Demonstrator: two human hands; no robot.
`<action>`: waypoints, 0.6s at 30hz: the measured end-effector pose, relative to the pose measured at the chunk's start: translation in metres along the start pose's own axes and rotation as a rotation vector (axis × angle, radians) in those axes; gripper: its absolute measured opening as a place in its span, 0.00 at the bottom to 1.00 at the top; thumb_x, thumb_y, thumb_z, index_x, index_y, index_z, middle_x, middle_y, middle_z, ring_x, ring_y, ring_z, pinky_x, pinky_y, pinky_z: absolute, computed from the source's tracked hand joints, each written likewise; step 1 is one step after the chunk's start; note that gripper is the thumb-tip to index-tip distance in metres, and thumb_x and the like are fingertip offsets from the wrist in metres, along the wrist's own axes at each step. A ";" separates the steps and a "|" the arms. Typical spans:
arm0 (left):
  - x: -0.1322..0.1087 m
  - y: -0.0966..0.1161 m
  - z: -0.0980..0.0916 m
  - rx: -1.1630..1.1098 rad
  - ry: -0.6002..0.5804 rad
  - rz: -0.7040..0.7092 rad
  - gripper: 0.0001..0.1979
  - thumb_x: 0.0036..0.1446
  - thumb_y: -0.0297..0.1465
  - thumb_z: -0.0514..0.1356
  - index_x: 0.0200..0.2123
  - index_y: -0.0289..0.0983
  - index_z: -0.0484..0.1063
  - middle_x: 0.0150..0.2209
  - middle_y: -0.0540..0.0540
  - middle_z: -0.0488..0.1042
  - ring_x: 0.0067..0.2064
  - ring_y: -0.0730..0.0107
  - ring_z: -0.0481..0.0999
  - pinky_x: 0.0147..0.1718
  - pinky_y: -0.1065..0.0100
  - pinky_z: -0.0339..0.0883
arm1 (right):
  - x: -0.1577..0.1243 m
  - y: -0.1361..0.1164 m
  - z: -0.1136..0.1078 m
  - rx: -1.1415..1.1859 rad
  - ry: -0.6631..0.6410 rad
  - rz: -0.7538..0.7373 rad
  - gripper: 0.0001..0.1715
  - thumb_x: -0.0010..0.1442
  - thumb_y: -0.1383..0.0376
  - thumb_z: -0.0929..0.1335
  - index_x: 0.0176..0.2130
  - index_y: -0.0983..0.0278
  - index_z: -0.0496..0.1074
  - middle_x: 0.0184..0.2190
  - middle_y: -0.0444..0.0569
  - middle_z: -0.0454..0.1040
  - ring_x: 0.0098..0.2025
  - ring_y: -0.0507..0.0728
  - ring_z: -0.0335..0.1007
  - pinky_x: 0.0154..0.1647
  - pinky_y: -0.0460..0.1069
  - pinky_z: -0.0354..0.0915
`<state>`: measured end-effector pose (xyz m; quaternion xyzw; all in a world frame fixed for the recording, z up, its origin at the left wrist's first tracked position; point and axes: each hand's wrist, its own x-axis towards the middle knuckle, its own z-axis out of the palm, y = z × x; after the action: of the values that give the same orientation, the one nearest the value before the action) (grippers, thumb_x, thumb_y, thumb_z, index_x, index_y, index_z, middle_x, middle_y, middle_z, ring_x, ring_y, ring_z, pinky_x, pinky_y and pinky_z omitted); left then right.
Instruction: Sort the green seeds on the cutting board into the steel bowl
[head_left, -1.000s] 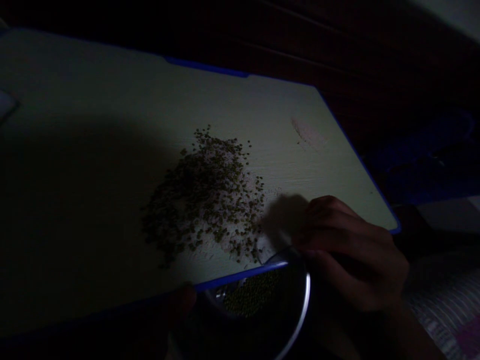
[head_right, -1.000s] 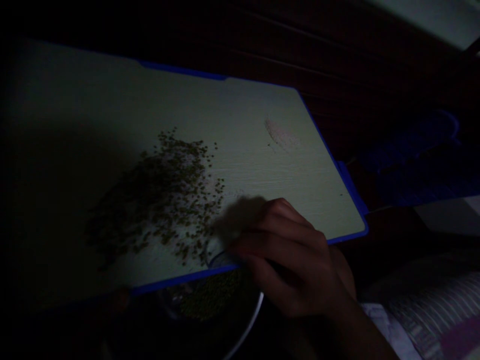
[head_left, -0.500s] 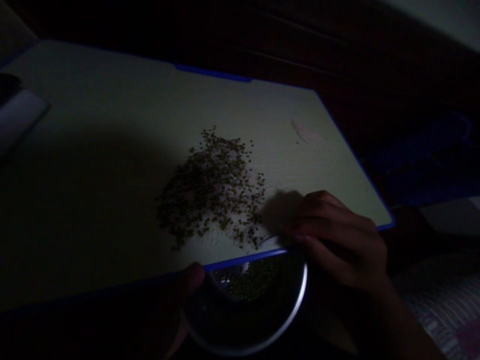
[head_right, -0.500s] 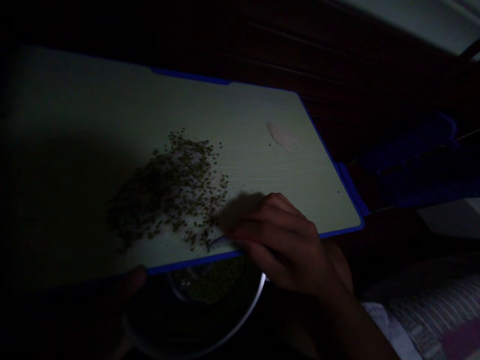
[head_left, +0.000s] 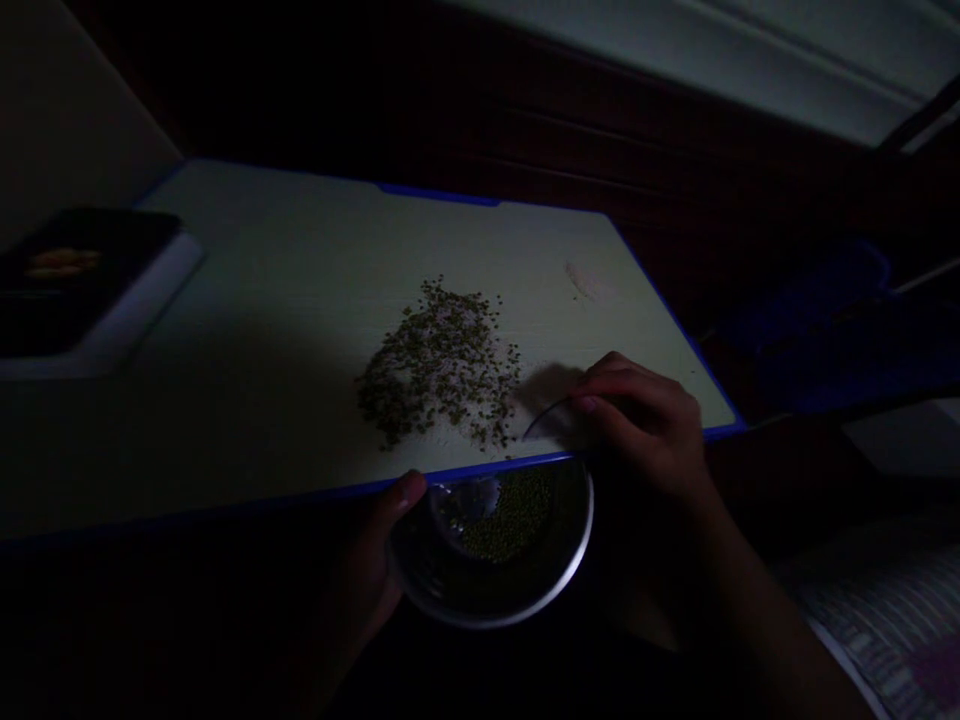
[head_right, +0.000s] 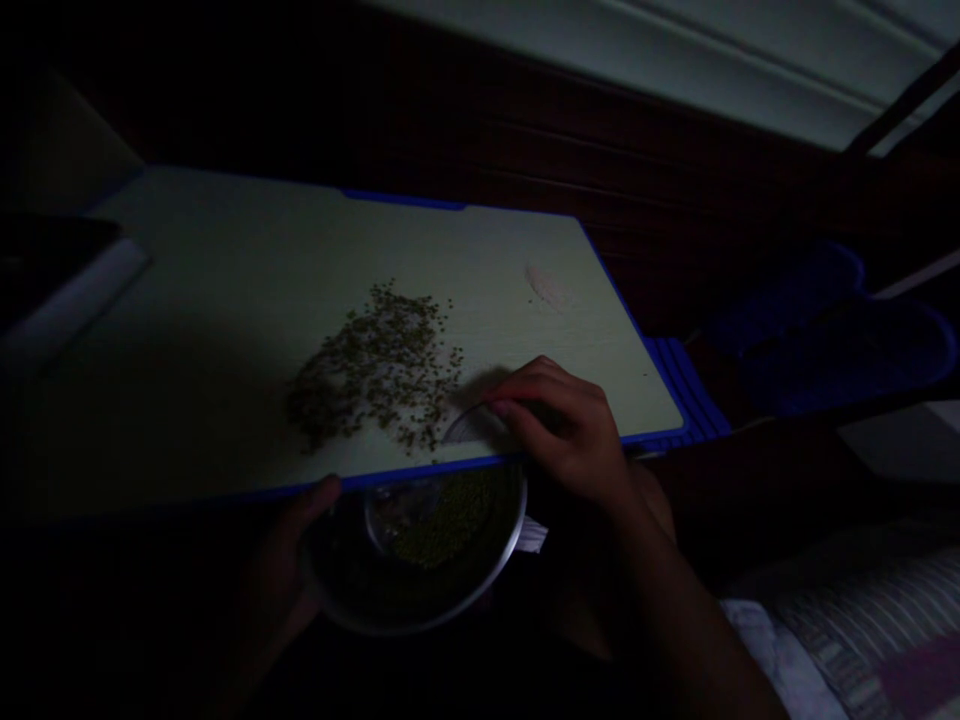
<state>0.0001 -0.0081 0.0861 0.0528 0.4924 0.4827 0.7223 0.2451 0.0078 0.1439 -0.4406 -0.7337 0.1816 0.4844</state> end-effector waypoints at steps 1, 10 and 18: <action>0.000 -0.001 -0.002 -0.017 0.013 -0.011 0.09 0.57 0.22 0.62 0.29 0.42 0.74 0.29 0.57 0.80 0.29 0.74 0.79 0.26 0.77 0.74 | 0.000 0.000 0.000 -0.004 0.008 0.016 0.06 0.62 0.69 0.70 0.41 0.61 0.77 0.35 0.45 0.78 0.38 0.52 0.73 0.39 0.51 0.69; 0.000 -0.001 -0.014 0.044 -0.065 -0.038 0.02 0.56 0.28 0.65 0.34 0.39 0.78 0.33 0.53 0.81 0.32 0.70 0.80 0.31 0.71 0.77 | -0.003 0.006 -0.001 -0.067 -0.019 0.081 0.15 0.66 0.58 0.67 0.47 0.66 0.72 0.45 0.50 0.75 0.44 0.56 0.74 0.46 0.55 0.73; -0.005 0.011 -0.013 0.024 -0.153 -0.098 0.04 0.56 0.26 0.64 0.36 0.37 0.79 0.36 0.48 0.82 0.36 0.66 0.81 0.35 0.69 0.79 | -0.001 0.005 0.002 -0.077 -0.034 0.179 0.17 0.66 0.58 0.67 0.50 0.66 0.71 0.48 0.51 0.74 0.45 0.56 0.74 0.45 0.55 0.73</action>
<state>-0.0171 -0.0118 0.0888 0.0740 0.4434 0.4353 0.7800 0.2456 0.0099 0.1384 -0.5196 -0.7058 0.2035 0.4363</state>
